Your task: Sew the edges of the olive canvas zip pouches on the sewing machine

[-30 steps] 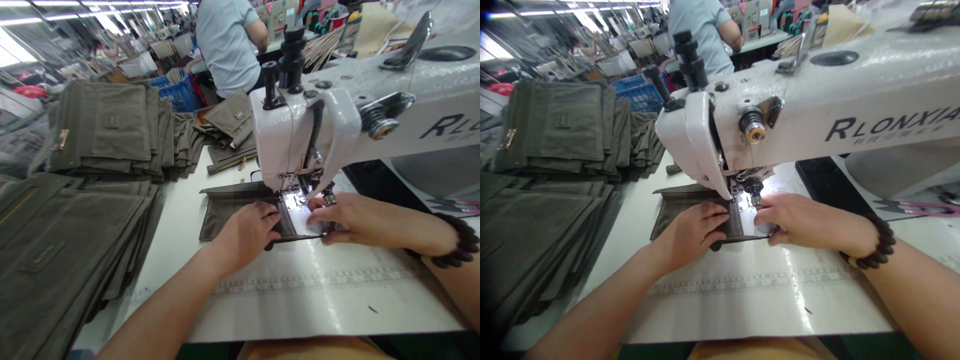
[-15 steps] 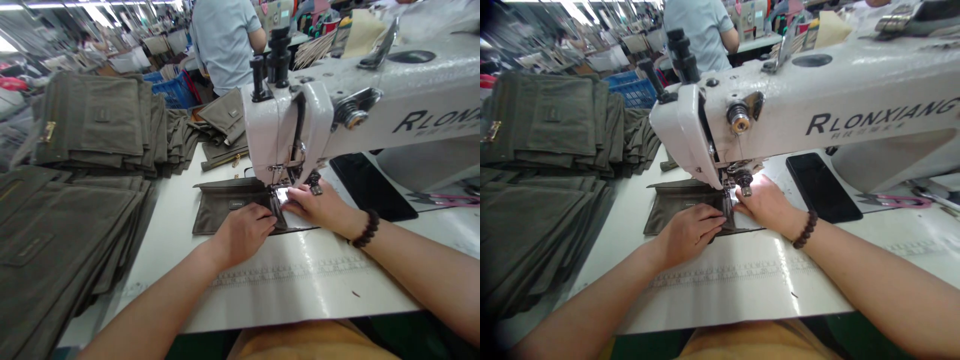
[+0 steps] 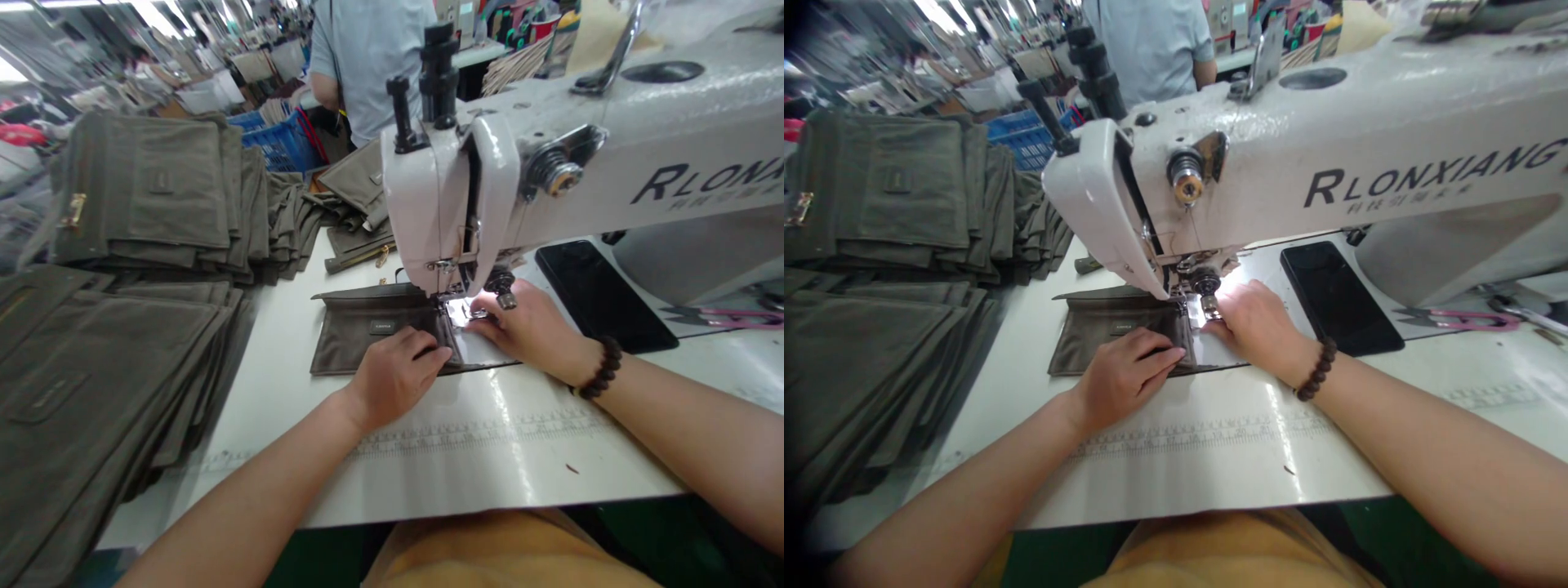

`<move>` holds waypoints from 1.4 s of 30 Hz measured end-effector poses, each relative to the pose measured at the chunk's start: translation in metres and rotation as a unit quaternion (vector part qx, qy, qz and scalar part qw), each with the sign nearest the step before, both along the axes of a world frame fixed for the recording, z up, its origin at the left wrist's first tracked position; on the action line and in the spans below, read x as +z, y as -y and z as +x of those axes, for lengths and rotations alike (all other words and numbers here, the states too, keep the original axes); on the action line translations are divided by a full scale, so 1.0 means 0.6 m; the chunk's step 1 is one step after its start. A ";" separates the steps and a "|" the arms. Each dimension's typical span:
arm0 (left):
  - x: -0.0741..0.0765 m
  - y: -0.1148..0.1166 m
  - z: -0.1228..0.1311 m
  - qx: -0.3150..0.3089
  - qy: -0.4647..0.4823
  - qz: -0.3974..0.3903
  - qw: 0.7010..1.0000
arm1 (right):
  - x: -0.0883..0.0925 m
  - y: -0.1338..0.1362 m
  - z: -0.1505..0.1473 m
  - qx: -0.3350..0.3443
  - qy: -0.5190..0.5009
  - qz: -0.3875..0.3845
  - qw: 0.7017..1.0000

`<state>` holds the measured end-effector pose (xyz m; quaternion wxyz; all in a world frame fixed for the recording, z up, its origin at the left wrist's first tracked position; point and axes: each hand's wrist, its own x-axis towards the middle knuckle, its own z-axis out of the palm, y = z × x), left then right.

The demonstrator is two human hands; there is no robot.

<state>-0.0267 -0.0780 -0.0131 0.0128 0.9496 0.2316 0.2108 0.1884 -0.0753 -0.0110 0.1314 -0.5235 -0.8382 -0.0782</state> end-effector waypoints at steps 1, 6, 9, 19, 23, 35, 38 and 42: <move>0.000 0.001 0.000 -0.002 -0.004 0.007 1.000 | 0.001 0.002 0.000 0.008 0.006 0.005 1.000; -0.002 0.006 0.003 -0.012 -0.006 0.030 0.999 | 0.013 0.027 0.005 0.218 0.008 -0.027 0.976; -0.005 0.008 0.003 -0.029 -0.007 0.044 0.999 | 0.016 0.041 0.005 0.293 0.010 -0.034 0.955; -0.006 0.002 0.002 -0.062 -0.030 0.050 0.996 | 0.008 0.048 -0.003 0.276 0.020 -0.062 0.959; -0.006 -0.010 0.003 -0.064 -0.035 0.052 0.996 | 0.008 0.047 -0.003 0.235 0.030 -0.093 0.967; -0.013 -0.055 0.000 -0.046 -0.070 0.052 0.995 | 0.001 0.035 -0.019 0.126 0.028 -0.108 0.986; -0.013 -0.066 0.002 -0.040 -0.079 0.054 0.995 | -0.001 0.035 -0.022 0.111 0.033 -0.102 0.988; -0.012 -0.078 0.007 -0.015 -0.096 0.048 0.994 | -0.002 0.034 -0.022 0.114 0.028 -0.094 0.989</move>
